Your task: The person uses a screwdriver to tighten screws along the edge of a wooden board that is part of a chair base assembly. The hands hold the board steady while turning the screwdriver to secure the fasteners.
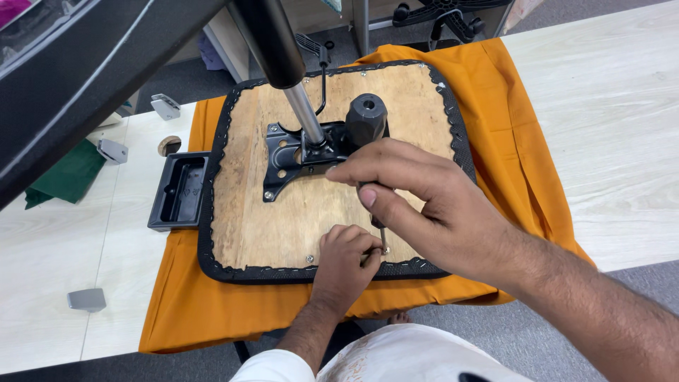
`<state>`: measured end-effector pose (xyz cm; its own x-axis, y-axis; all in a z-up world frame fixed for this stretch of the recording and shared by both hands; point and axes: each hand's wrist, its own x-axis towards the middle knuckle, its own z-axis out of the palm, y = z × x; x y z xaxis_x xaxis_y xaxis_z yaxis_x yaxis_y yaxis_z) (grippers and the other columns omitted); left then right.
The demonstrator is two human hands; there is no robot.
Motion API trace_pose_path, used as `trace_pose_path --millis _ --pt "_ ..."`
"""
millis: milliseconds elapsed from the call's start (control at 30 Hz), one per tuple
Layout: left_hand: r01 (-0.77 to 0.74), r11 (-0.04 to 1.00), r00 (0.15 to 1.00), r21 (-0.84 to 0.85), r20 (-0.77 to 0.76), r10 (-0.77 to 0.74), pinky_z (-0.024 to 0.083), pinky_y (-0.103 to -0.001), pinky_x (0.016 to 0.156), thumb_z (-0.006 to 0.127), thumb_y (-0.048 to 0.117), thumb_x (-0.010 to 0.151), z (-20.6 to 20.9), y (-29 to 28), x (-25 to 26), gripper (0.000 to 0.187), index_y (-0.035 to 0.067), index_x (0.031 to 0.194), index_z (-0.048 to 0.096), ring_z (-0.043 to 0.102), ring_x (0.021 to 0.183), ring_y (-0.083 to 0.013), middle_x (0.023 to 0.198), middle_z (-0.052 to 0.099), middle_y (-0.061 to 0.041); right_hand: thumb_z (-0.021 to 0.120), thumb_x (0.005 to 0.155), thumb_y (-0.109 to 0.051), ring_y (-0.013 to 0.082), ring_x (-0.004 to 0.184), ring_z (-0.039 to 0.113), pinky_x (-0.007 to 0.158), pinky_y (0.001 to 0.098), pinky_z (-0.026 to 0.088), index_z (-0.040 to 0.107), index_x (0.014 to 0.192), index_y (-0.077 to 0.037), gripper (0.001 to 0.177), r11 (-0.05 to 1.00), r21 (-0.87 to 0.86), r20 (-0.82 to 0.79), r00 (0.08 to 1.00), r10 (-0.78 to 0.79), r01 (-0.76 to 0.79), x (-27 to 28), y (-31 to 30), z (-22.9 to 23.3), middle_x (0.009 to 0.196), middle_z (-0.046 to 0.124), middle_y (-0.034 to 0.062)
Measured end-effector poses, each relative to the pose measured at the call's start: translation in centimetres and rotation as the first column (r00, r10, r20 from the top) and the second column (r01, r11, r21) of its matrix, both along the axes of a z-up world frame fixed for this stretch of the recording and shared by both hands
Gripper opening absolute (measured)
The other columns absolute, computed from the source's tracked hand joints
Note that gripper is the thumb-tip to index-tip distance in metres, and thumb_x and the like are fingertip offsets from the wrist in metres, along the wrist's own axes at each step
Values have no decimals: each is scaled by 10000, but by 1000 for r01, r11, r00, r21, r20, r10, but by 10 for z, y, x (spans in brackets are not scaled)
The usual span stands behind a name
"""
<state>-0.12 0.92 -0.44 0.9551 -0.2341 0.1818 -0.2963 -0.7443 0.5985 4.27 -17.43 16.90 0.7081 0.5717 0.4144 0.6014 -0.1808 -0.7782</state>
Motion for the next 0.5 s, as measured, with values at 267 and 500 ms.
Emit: trace_pose_path --millis 267,500 --pt "0 1000 999 -12 -32 -1 397 -415 1023 746 159 874 -1 0 2 68 170 941 754 584 1071 -188 948 661 26 535 1035 -243 81 1036 693 903 266 604 639 1328 -160 322 1000 12 -71 997 12 -11 4 -3 -1 1157 685 1" --pt "-6 1000 999 -19 -49 5 386 -420 1040 734 174 894 5 0 0 74 171 960 764 580 1089 -188 960 669 30 560 1096 -241 102 1135 677 1000 271 598 582 1455 -134 376 998 -39 44 998 53 -51 9 -8 -5 1184 687 26"
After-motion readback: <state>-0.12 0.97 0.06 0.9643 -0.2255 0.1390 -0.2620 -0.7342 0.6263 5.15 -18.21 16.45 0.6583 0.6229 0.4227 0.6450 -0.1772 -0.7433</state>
